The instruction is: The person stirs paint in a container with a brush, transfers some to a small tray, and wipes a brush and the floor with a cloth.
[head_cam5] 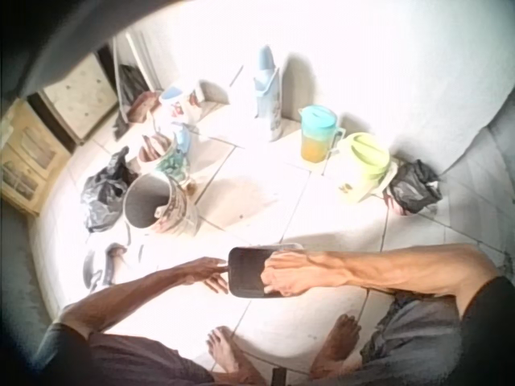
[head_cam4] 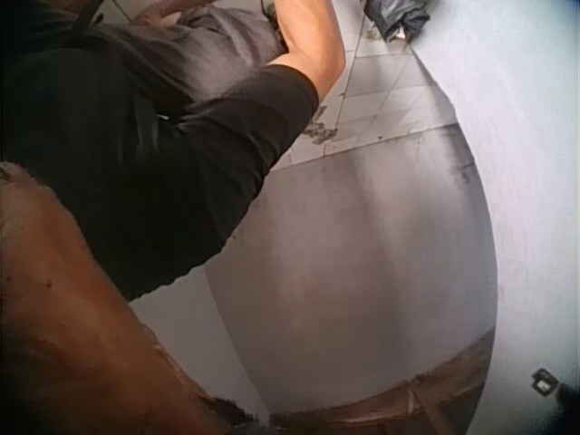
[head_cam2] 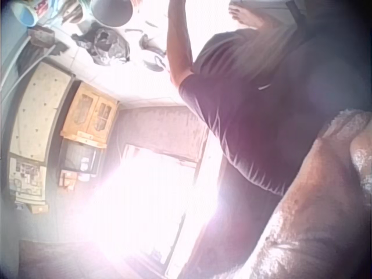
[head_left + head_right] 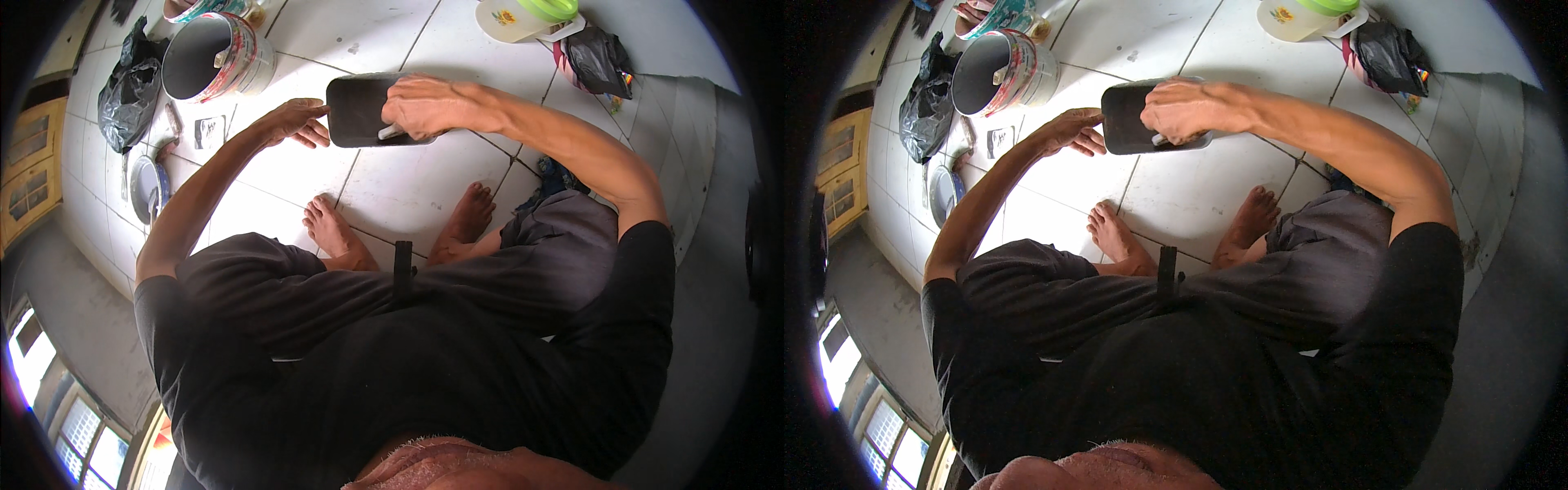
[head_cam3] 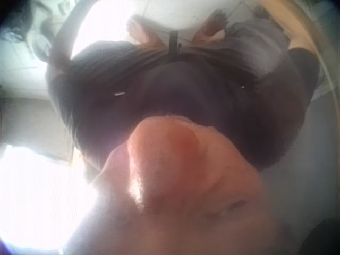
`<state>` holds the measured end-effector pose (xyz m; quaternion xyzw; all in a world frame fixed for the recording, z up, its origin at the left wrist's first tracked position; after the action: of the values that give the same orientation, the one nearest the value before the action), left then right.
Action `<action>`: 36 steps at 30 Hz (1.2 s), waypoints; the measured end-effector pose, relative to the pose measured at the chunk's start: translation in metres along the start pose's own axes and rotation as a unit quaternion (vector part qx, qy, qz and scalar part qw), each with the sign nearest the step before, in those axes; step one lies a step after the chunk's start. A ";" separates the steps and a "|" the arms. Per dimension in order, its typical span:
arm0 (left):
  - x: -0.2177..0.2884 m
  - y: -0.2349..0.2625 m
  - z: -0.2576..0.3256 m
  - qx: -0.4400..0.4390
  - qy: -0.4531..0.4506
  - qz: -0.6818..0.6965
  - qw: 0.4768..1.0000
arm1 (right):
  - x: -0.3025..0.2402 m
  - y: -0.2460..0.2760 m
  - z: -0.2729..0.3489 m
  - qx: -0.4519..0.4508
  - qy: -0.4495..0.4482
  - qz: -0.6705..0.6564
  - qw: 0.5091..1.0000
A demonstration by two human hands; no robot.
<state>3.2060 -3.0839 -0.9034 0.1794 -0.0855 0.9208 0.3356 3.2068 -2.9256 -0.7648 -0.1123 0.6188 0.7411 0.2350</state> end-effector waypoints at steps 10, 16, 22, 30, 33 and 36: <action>0.006 -0.003 0.003 0.001 -0.003 -0.008 1.000 | 0.024 0.030 0.007 0.058 -0.035 0.046 0.997; 0.006 -0.004 0.006 0.000 -0.003 -0.002 1.000 | 0.038 0.019 0.001 0.046 -0.041 0.091 0.994; 0.003 -0.003 0.003 -0.003 -0.008 -0.007 1.000 | 0.062 0.013 0.028 0.047 -0.114 0.045 0.991; 0.004 -0.001 0.001 -0.003 -0.012 -0.015 1.000 | 0.094 0.000 0.054 0.022 -0.227 -0.181 0.957; 0.004 -0.001 0.001 0.006 -0.012 -0.017 1.000 | 0.096 0.008 0.058 0.042 -0.224 -0.204 0.952; 0.006 -0.001 0.004 0.008 -0.014 -0.021 1.000 | 0.092 0.028 0.057 0.048 -0.213 -0.191 0.957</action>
<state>3.2036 -3.0803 -0.8969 0.1970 -0.0790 0.9116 0.3521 3.1206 -2.8544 -0.7712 -0.0564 0.5560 0.6585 0.5040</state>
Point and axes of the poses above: each hand's wrist, its own z-axis away from the middle knuckle, its own y-axis out of the back of the hand, x = y × z, the point moved 9 cm from there along -z, towards the middle knuckle, and after that the axes turned 11 degrees about y, right-handed, at the moved point
